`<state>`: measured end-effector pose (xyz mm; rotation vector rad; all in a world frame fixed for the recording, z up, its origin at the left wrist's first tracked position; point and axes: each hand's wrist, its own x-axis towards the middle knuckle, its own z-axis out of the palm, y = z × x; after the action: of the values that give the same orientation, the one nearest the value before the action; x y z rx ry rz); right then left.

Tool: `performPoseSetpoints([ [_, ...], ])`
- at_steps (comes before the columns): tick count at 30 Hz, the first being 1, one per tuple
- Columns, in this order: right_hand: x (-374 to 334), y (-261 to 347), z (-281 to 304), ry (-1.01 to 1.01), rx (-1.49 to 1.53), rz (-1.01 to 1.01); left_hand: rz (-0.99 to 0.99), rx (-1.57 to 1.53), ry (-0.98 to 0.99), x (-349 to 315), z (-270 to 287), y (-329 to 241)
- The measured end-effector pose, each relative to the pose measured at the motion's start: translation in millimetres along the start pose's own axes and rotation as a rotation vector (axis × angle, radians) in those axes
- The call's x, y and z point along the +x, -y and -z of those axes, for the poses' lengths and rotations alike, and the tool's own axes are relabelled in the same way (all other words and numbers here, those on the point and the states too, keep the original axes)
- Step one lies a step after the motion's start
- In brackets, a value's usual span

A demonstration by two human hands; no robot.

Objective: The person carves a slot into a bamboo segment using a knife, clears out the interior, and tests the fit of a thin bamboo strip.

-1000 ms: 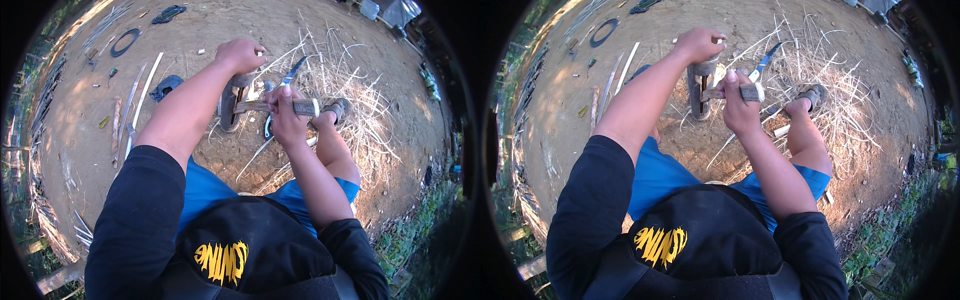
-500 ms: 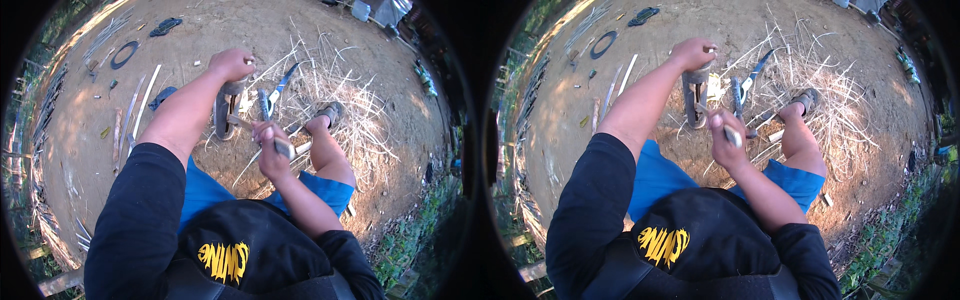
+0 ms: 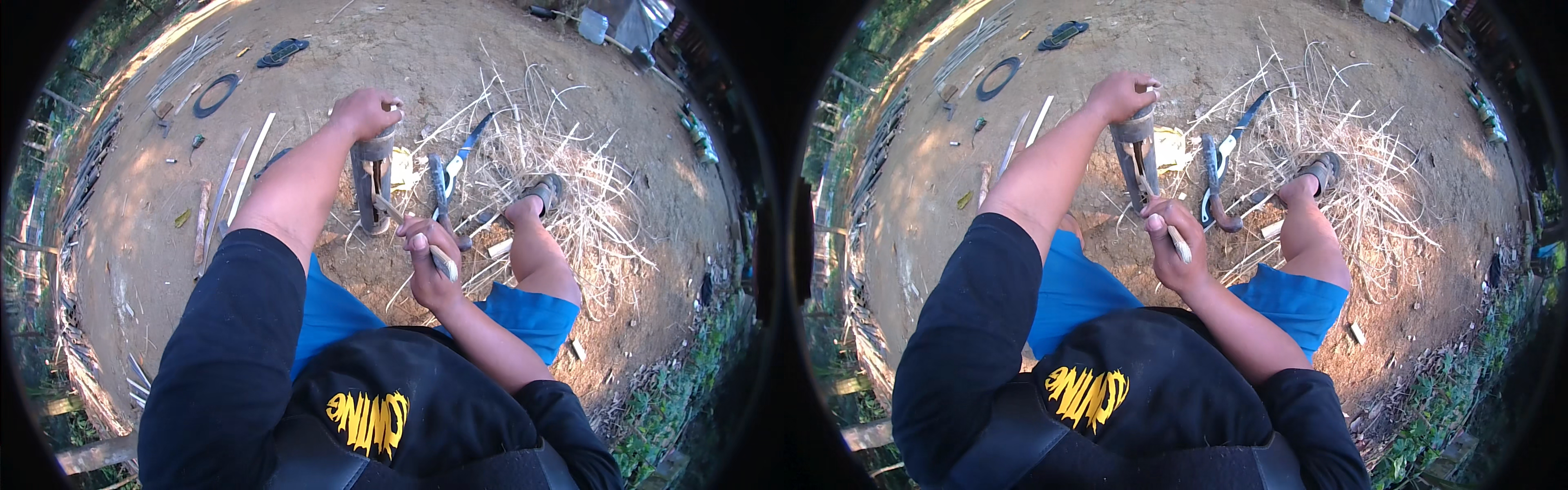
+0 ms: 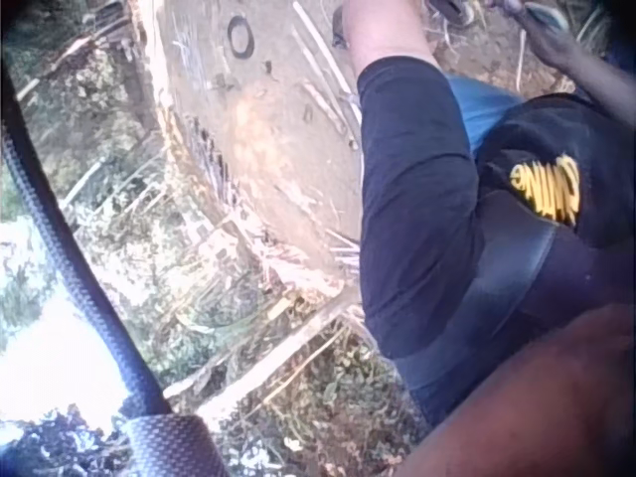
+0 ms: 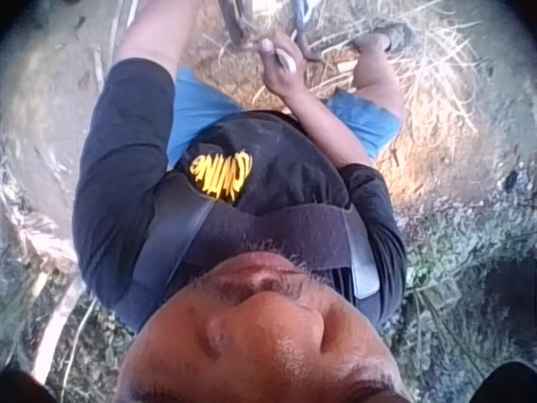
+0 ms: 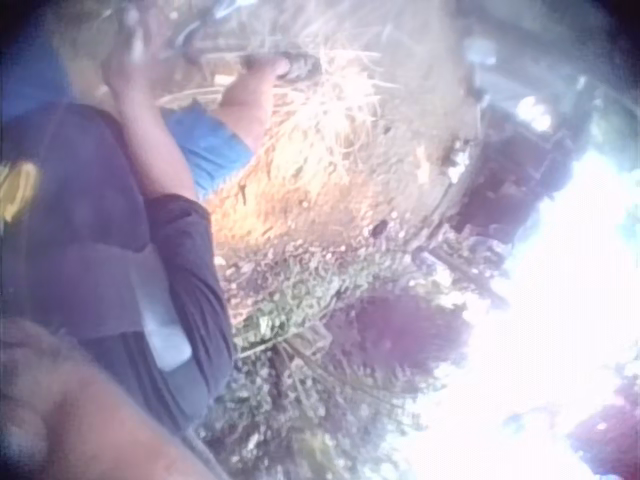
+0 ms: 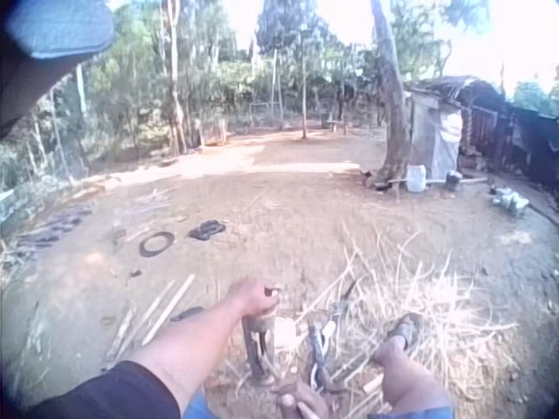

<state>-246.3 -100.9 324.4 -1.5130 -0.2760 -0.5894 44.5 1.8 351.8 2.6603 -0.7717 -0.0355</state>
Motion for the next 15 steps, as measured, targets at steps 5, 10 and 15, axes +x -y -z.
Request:
performPoseSetpoints([
  [5, -1.0, -2.3, 17.9, 0.01, -0.001, -0.054, 0.051, -0.026, -0.029, -22.0, 2.4, -14.0],
  [10, 30.0, -4.4, 9.2, 0.114, -0.042, -0.213, 0.049, -0.016, -0.075, -41.0, 4.7, 6.4],
  [15, 102.5, -2.7, -37.8, 0.144, 0.052, -0.42, -0.081, 0.012, -0.239, -66.3, -5.4, 33.0],
])
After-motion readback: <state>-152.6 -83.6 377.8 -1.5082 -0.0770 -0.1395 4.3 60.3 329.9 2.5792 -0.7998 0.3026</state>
